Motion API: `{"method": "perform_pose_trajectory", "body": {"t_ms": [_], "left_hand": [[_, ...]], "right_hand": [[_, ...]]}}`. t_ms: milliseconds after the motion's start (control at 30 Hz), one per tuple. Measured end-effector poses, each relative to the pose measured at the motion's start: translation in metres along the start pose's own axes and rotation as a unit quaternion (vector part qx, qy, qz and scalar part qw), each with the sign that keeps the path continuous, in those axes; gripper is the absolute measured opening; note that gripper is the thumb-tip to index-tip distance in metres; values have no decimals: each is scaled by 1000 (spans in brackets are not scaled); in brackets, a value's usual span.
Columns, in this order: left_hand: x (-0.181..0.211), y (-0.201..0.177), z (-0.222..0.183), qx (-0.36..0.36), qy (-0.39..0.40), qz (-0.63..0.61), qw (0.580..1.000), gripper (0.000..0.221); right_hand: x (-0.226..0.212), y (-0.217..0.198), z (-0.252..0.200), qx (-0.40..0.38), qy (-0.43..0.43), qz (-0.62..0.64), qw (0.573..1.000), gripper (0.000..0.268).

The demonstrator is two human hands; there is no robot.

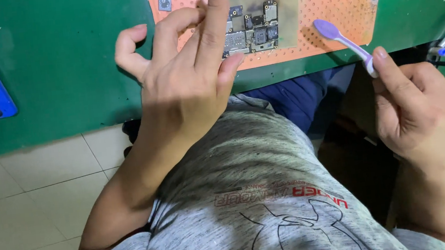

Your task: Removing metal shielding from a mobile phone motherboard using pliers and cleaning the components with a brush.

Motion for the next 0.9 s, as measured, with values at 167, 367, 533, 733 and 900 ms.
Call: {"method": "perform_pose_trajectory", "body": {"t_ms": [167,367,533,733,900], "left_hand": [[10,-7,2,12,46,64,997,79],[12,-8,2,20,56,63,996,73],[10,-4,2,18,47,59,997,72],[11,-5,3,11,45,49,998,61],[10,-8,2,11,47,53,997,61]], "right_hand": [[7,-11,-7,45,12,111,993,26],[23,-7,-21,46,55,132,989,28],[21,-10,-22,52,40,143,988,29],[27,-8,-28,50,64,150,985,29],[21,-10,-24,53,73,148,985,29]]}}
Point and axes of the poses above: each hand's wrist, its own z-axis towards the middle knuckle, its own y-axis out of the palm, x = y × z, the point moved 10 cm from there along z, towards the middle knuckle, and after that the axes turned 4 degrees about y, right-handed, at the moved point
